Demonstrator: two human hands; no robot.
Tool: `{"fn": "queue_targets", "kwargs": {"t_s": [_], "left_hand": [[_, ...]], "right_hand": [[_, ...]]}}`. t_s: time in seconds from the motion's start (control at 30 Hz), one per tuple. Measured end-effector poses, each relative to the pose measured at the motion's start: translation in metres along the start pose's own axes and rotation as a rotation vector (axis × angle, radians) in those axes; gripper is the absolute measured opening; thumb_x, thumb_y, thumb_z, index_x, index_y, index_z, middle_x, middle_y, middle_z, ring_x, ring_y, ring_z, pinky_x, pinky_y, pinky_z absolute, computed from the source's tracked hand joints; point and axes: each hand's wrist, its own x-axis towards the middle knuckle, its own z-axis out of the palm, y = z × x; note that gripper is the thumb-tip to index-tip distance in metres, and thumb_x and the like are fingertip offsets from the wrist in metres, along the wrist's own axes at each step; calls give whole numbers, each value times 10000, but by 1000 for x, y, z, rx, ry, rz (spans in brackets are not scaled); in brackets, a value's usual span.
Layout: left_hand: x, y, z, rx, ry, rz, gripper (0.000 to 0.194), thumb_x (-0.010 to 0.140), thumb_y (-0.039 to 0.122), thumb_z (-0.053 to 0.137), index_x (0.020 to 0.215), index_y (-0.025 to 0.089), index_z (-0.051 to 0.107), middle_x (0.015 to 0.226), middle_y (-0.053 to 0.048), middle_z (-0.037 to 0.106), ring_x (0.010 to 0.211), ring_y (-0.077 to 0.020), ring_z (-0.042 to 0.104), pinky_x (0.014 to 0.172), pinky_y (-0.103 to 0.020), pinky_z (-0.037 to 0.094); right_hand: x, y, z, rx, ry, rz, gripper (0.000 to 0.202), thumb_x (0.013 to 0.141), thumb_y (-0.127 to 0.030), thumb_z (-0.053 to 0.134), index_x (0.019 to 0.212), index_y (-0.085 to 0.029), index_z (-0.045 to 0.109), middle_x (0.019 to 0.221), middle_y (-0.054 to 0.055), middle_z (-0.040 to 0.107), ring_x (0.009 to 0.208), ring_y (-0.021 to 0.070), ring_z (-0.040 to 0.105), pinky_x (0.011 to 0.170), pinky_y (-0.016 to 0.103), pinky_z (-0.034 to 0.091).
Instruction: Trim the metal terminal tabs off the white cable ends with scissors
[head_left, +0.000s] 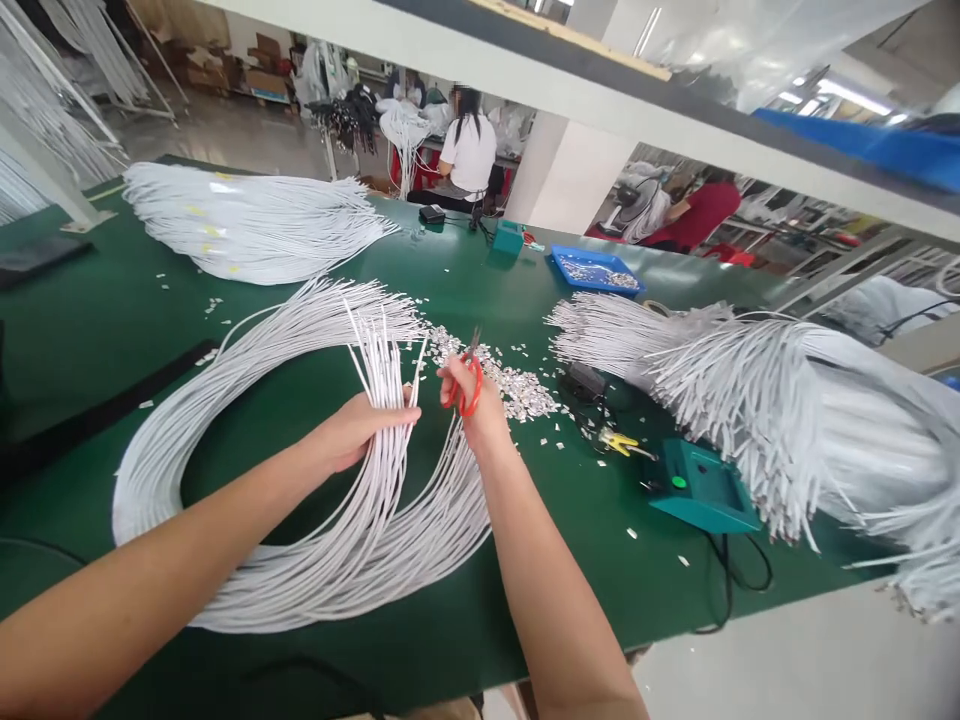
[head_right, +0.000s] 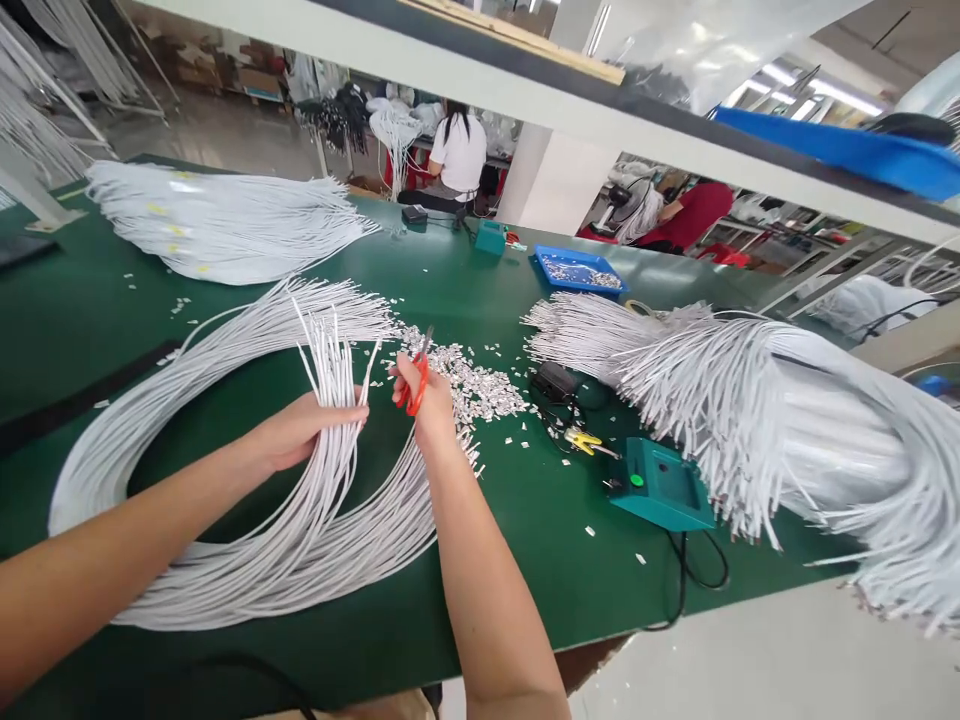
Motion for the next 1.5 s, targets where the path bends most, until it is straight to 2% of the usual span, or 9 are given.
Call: {"fn": "queue_targets", "kwargs": {"t_s": [0.17,0.33,0.47,0.53,0.77,0.93,1.13,1.37,1.5], "left_hand": [[10,-8,-10,27,45,3,225,644,216,797,831,166,682,720,15,646,694,-124,589,659,-233,445],[23,-10,-19,-187,65,-137,191,665,194,783,821,143,686,740,-16,686,689,-135,633,681,-263,510],[26,-7,-26,-298,183,-142,235,650,147,797,832,171,652,915,-15,718,859,-131,674,845,-269,524],[26,-6,-27,-284,162,-138,237,646,161,811,793,166,626,919,-22,717,902,-144,678,867,-279,520],[28,-8,-25,-150,22,-59,355,637,236,807,629,171,458,636,34,594,705,-115,630,652,-224,459],[26,-6,-21,-55,70,-10,326,633,223,768,640,186,444,676,24,595,725,-138,612,649,-257,438],[22,-2,-22,-48,18,-17,264,712,233,705,664,191,449,694,4,619,687,-133,594,661,-275,430],[18,6,-32,38,148,83,347,648,235,774,671,189,431,707,23,609,738,-141,606,706,-276,435],[16,9,-37,162,223,161,340,628,239,779,652,181,445,680,23,603,654,-114,531,645,-265,393]], "right_hand": [[5,25,16,-179,-109,51,295,610,-428,784,653,-165,657,536,-54,518,509,76,429,525,233,322],[7,43,9,-101,-37,64,254,643,-401,757,640,-176,639,514,-55,514,507,88,432,543,249,335],[10,47,3,-35,-25,74,208,667,-342,755,642,-176,632,527,-48,516,532,92,452,576,254,359],[11,47,4,-26,-61,70,193,682,-325,749,647,-176,632,537,-47,518,544,91,456,588,253,368],[10,43,15,-40,-193,99,168,690,-320,747,700,-181,655,609,-40,569,584,96,518,658,264,447],[11,44,14,-39,-164,125,219,686,-327,743,855,-195,696,768,-11,641,682,115,573,744,287,475],[11,43,15,-50,-246,118,204,698,-355,733,715,-182,626,610,-29,571,593,110,531,666,275,453],[10,44,13,-316,-130,-33,223,750,-406,663,724,-185,643,662,-24,562,632,113,494,670,263,425],[8,50,11,-631,-185,-111,191,753,-380,645,774,-192,673,775,-1,612,702,139,536,677,273,420]]}}
